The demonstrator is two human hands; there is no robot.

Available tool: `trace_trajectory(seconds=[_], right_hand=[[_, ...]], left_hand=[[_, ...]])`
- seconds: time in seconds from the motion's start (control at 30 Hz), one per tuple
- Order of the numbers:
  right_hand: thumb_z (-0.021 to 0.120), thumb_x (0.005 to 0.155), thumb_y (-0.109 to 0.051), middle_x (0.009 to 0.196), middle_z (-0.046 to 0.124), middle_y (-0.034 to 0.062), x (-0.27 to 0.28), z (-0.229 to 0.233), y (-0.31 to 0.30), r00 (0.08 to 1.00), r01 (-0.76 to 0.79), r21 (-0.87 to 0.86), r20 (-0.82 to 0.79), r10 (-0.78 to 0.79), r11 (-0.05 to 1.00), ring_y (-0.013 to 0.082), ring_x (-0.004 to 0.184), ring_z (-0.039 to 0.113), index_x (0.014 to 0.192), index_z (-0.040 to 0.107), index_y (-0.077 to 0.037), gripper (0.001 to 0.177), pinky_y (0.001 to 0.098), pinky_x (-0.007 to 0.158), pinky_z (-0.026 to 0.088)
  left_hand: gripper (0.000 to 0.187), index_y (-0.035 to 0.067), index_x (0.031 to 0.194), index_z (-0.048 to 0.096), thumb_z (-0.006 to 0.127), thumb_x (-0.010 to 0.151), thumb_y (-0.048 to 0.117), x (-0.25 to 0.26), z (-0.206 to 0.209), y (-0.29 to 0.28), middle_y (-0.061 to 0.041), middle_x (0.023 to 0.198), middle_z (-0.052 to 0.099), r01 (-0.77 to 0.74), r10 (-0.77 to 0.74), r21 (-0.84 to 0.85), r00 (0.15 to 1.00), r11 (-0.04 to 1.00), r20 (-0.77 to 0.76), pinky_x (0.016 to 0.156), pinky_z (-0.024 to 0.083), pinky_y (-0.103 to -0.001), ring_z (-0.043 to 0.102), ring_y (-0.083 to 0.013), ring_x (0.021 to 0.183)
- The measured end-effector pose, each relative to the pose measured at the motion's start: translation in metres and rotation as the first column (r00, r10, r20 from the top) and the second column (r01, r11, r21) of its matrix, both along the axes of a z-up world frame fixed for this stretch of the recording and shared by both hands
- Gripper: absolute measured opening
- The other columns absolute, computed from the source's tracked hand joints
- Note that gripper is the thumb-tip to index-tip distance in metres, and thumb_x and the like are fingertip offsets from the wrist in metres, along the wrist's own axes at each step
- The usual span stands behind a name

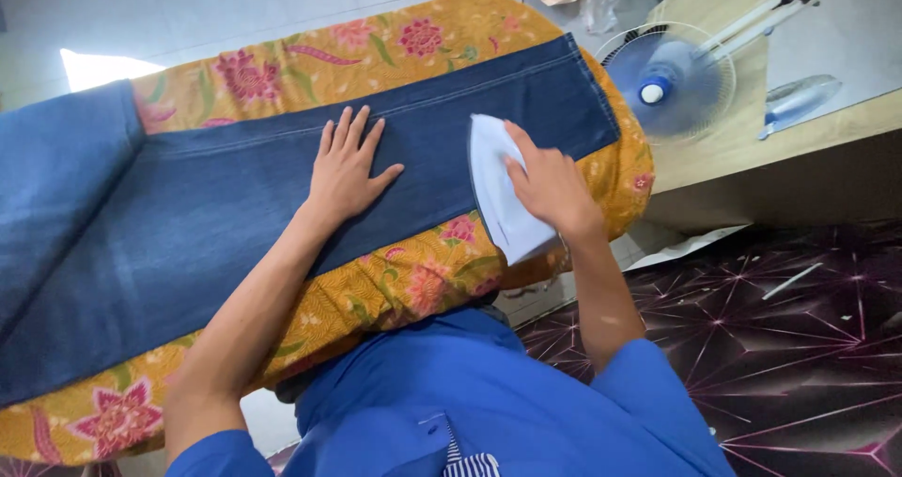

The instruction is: Ironing a pair of denim jeans on an ironing board.

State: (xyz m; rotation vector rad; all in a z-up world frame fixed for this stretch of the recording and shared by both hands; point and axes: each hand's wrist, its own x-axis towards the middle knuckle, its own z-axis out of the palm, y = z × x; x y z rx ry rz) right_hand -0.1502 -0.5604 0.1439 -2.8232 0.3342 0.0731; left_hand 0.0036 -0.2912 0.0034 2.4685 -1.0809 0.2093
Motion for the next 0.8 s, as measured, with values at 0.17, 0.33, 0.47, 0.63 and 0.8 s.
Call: trace_trajectory(seconds=[0.17,0.33,0.47,0.63,0.8], right_hand=[[0.055,0.100,-0.033,0.092,0.070,0.0318,-0.008,-0.009,-0.012,0.991,0.106,0.068,0.077,-0.111,0.992,0.0535,0.088,0.067,0.153,0.045,-0.022,0.055,0.0634,0.081,0.050],[0.059,0.096,-0.036,0.091,0.072,0.0291,0.034,-0.004,-0.032,0.975,0.214,0.094,0.035,-0.218,0.972,0.0512,0.092,0.068,0.151,0.049,-0.029,0.057,0.0581,0.090,0.051],[0.062,0.095,-0.040,0.095,0.073,0.0255,0.080,-0.032,-0.082,0.972,0.182,0.153,0.123,-0.201,0.971,0.0459,0.091,0.073,0.149,0.051,-0.030,0.056,0.0522,0.095,0.053],[0.061,0.099,-0.038,0.107,0.069,0.0296,0.118,-0.025,-0.115,0.980,0.165,0.012,0.111,-0.165,0.986,0.0501,0.103,0.065,0.152,0.050,-0.027,0.055,0.0530,0.094,0.050],[0.060,0.100,-0.037,0.105,0.071,0.0274,0.087,-0.015,-0.119,0.993,0.057,0.039,0.099,-0.061,0.998,0.0461,0.098,0.069,0.153,0.048,-0.025,0.056,0.0523,0.091,0.052]], left_hand=[[0.081,0.005,0.154,0.048,0.061,0.095,0.059,0.001,0.002,0.000,-0.021,0.163,0.036,0.003,-0.003,0.009,1.000,1.000,-0.006,0.124,0.019,-0.056,0.027,-0.0407,0.154],[0.079,0.005,0.153,0.049,0.061,0.096,0.058,0.000,0.003,0.001,-0.023,0.163,0.036,0.016,-0.016,0.007,1.000,1.000,0.009,0.123,0.019,-0.058,0.027,-0.0421,0.153],[0.079,0.005,0.154,0.049,0.062,0.097,0.058,-0.002,0.002,0.003,-0.023,0.163,0.036,0.021,-0.021,0.006,1.000,1.000,0.000,0.124,0.019,-0.058,0.026,-0.0422,0.154],[0.077,0.005,0.154,0.050,0.061,0.097,0.056,0.000,0.004,0.002,-0.023,0.164,0.036,0.025,-0.025,-0.015,1.000,1.000,0.004,0.124,0.019,-0.058,0.026,-0.0417,0.154],[0.076,0.005,0.154,0.050,0.061,0.098,0.056,0.001,0.001,0.001,-0.023,0.163,0.036,0.028,-0.028,-0.004,0.999,1.000,0.019,0.123,0.019,-0.058,0.026,-0.0420,0.154]])
